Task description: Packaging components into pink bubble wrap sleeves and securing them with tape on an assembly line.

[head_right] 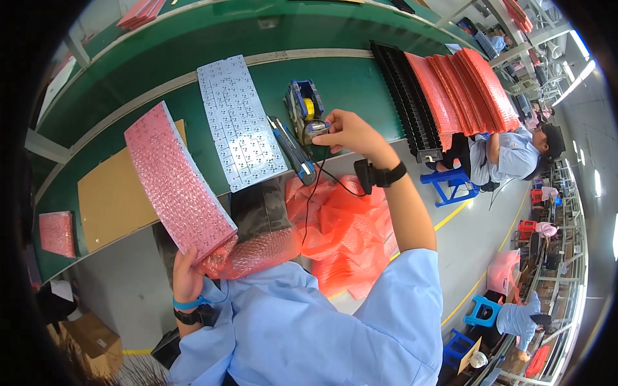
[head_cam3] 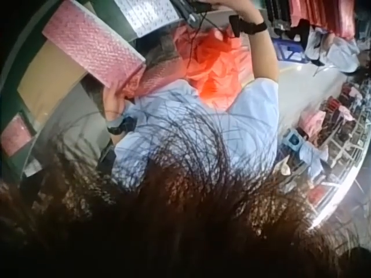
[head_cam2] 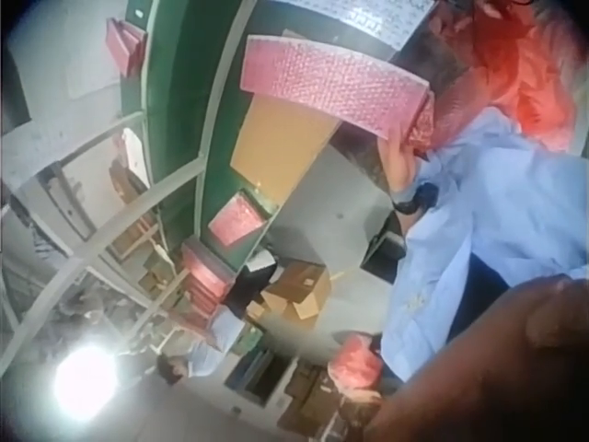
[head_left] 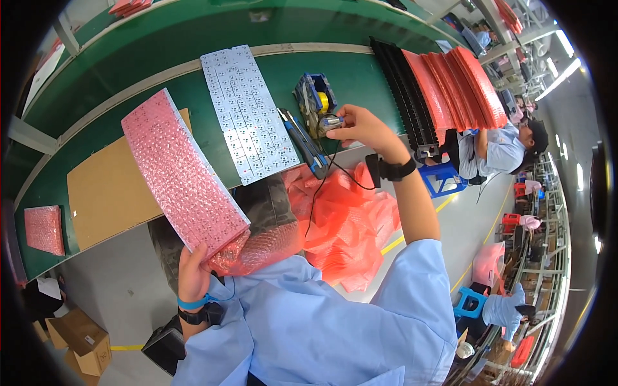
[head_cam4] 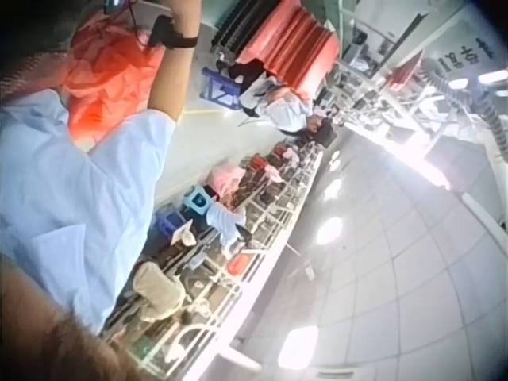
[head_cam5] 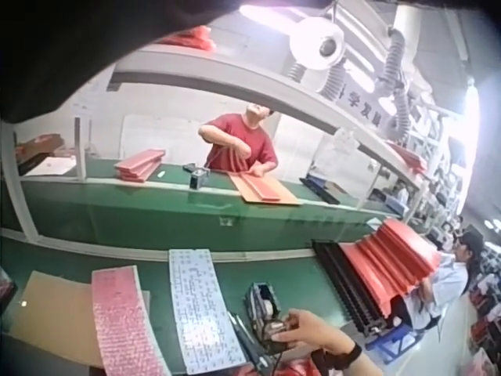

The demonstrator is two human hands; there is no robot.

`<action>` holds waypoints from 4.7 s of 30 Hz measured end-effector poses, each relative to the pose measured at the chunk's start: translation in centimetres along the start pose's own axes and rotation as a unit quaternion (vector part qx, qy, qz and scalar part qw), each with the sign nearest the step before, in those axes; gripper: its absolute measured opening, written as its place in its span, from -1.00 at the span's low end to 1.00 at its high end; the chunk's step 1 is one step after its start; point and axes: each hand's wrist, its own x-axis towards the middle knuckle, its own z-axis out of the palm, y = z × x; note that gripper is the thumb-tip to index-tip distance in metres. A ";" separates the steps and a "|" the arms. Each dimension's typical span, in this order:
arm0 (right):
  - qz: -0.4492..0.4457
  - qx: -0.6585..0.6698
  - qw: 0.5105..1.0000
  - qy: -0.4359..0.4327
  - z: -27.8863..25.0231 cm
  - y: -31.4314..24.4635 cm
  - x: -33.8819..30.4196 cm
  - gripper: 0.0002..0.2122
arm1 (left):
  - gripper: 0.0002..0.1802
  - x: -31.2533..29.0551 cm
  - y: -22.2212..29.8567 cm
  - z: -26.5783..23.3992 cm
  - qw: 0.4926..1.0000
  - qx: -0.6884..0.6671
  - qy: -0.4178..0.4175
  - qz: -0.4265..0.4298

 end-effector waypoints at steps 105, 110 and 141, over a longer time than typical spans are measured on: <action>-0.218 -0.271 0.896 0.275 12.3 1.5 -4.8 -0.49 | -0.52 -0.6 1.4 1.4 0.998 0.042 0.004 0.043; -0.211 -0.296 0.860 0.357 7.9 3.9 -1.6 -0.53 | -0.55 -0.5 1.5 0.8 0.998 0.044 -0.023 0.036; -0.091 -0.073 0.990 -0.079 20.3 6.8 -18.1 -0.85 | -0.55 1.1 -0.5 1.9 0.994 0.038 -0.032 0.098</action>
